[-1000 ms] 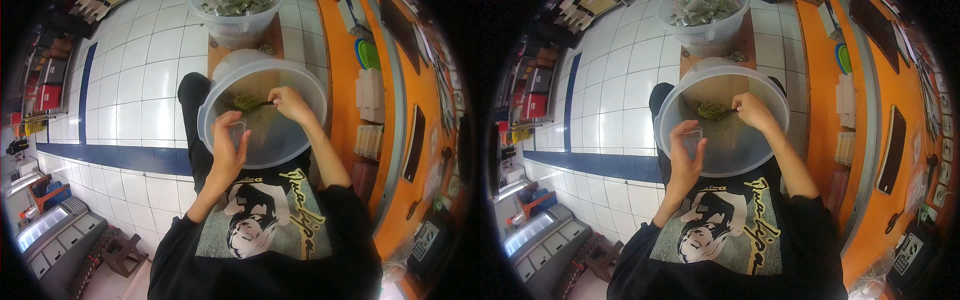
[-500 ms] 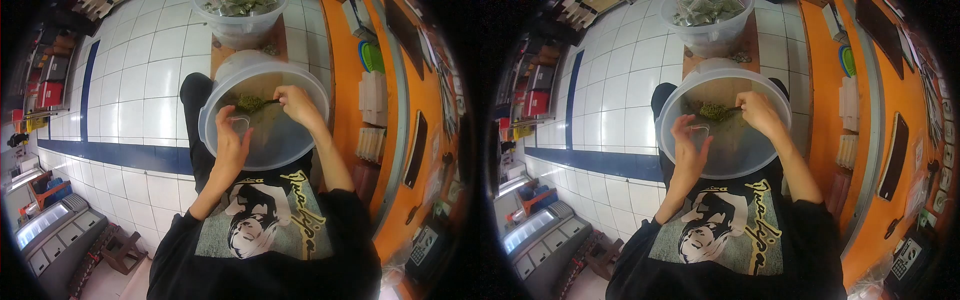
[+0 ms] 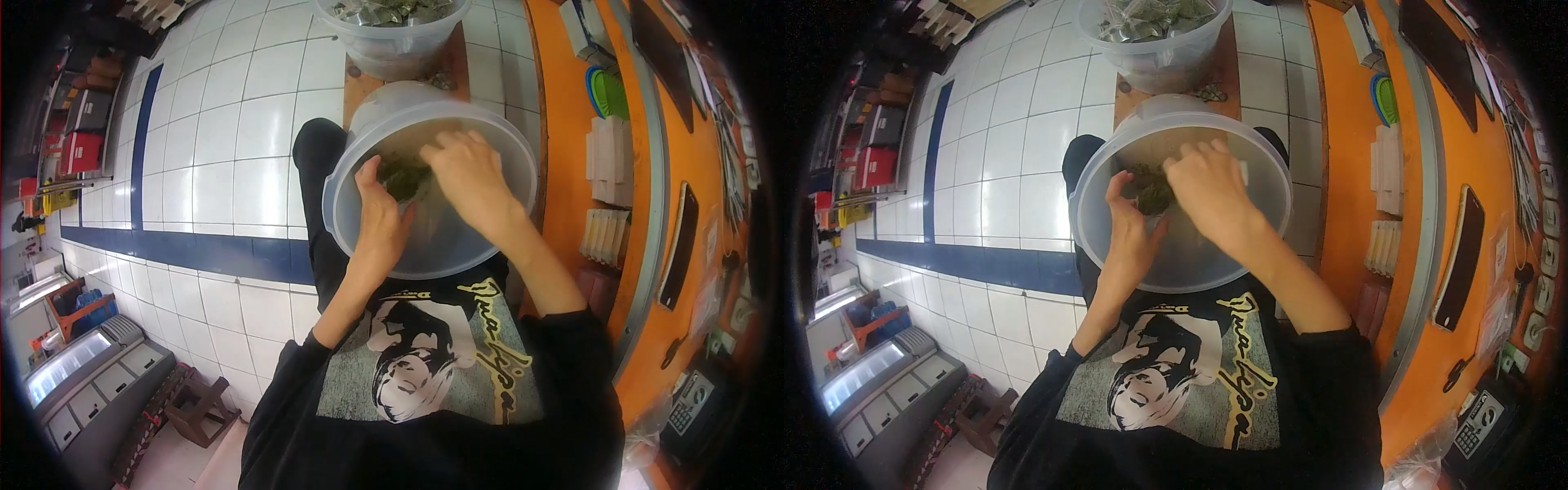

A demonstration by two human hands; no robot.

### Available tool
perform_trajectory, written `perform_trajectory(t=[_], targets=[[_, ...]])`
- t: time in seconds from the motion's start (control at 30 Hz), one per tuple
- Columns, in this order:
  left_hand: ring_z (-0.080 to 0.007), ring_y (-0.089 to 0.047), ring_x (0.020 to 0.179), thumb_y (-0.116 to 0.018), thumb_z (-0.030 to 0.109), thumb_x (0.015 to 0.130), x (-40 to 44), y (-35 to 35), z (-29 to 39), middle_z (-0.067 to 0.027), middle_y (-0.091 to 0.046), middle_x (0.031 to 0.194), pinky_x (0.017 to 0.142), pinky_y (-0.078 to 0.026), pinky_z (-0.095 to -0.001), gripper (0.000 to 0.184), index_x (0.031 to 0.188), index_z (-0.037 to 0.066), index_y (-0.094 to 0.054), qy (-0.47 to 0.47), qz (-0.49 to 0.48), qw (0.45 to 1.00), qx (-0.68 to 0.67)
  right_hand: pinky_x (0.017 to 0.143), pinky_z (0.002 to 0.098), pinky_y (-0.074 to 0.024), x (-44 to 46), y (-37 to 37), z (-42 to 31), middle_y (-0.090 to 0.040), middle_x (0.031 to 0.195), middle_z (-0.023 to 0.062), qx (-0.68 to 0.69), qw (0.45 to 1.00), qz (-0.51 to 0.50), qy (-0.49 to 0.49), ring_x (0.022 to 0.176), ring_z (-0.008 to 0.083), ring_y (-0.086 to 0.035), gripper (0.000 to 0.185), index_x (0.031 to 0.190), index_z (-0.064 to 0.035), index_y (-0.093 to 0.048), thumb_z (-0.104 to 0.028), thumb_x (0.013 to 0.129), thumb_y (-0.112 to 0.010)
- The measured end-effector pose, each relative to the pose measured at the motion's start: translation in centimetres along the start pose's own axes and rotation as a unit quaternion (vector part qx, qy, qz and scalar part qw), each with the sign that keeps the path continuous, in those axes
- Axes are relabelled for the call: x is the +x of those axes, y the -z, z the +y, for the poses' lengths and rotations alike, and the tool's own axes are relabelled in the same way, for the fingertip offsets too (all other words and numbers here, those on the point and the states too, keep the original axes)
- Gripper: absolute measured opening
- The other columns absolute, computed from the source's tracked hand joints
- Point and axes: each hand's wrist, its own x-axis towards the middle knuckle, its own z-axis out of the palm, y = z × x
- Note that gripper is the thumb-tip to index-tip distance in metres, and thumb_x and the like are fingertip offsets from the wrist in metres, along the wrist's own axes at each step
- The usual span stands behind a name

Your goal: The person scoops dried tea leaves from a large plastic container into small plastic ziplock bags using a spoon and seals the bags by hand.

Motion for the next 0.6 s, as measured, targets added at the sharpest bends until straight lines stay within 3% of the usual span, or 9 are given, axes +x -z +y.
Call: perform_trajectory(t=[0.1,0.2,0.33,0.43,0.5,0.53,0.6], targets=[[-0.0303,-0.055,0.101,-0.070,-0.007,0.073,0.3,0.0,0.1,-0.0229,-0.027,0.133,0.089,-0.047,-0.0367,0.084,0.136,-0.006,-0.014,-0.004,0.004,1.000,-0.009,0.075,0.0331,-0.0433,-0.2,-0.9,-1.1,-0.060,0.077,0.0085,-0.089,0.989,0.056,0.104,0.080,0.0230,-0.060,0.009,0.075,-0.0052,-0.065,-0.008,0.067,-0.061],[-0.0296,-0.057,0.098,-0.069,-0.008,0.073,0.4,0.2,0.1,-0.0224,-0.031,0.131,0.087,-0.048,-0.0355,0.083,0.136,-0.006,-0.015,-0.037,0.041,0.997,0.056,0.075,0.0333,-0.0432,-0.6,0.5,-1.5,-0.058,0.077,0.0073,-0.078,0.984,0.133,0.087,0.079,0.0219,-0.059,0.007,0.073,-0.0049,-0.064,-0.007,0.067,-0.061],[-0.0288,-0.059,0.096,-0.070,-0.009,0.072,0.3,0.9,0.3,-0.0216,-0.033,0.131,0.086,-0.048,-0.0350,0.081,0.135,-0.005,-0.018,0.019,0.046,0.999,-0.013,0.073,0.0328,-0.0429,-1.4,2.9,-1.2,-0.056,0.075,0.0067,-0.075,0.985,0.154,0.028,0.078,0.0215,-0.058,0.006,0.072,-0.0044,-0.063,-0.007,0.067,-0.061],[-0.0282,-0.059,0.095,-0.071,-0.009,0.072,-0.1,1.3,1.2,-0.0213,-0.035,0.130,0.085,-0.048,-0.0362,0.080,0.134,-0.004,-0.019,0.002,0.067,0.998,-0.009,0.074,0.0339,-0.0468,-2.0,1.2,-0.4,-0.058,0.078,0.0086,-0.102,0.991,0.080,-0.027,0.079,0.0234,-0.060,0.008,0.075,-0.0037,-0.064,-0.005,0.069,-0.060],[-0.0280,-0.059,0.096,-0.071,-0.008,0.072,-0.5,1.1,1.5,-0.0212,-0.035,0.130,0.085,-0.048,-0.0369,0.079,0.133,-0.003,-0.020,-0.029,0.084,0.996,0.005,0.075,0.0384,-0.0510,-2.2,-1.6,0.1,-0.062,0.084,0.0122,-0.100,0.991,-0.038,-0.082,0.084,0.0276,-0.064,0.011,0.080,-0.0024,-0.066,-0.002,0.071,-0.060],[-0.0279,-0.059,0.096,-0.071,-0.008,0.072,-0.7,0.8,1.3,-0.0212,-0.035,0.131,0.085,-0.048,-0.0369,0.079,0.132,-0.003,-0.020,-0.019,0.086,0.996,-0.018,0.075,0.0384,-0.0510,-2.4,-2.7,0.2,-0.062,0.084,0.0122,-0.099,0.991,-0.039,-0.081,0.084,0.0276,-0.064,0.011,0.080,-0.0024,-0.066,-0.002,0.071,-0.060],[-0.0278,-0.059,0.097,-0.071,-0.008,0.072,-0.8,1.0,1.3,-0.0212,-0.036,0.131,0.085,-0.048,-0.0370,0.078,0.131,-0.002,-0.020,-0.012,0.091,0.995,-0.039,0.080,0.0414,-0.0525,-2.5,-4.6,0.4,-0.065,0.090,0.0156,-0.021,0.979,-0.162,-0.117,0.090,0.0309,-0.065,0.013,0.084,0.0001,-0.066,0.000,0.072,-0.061]])
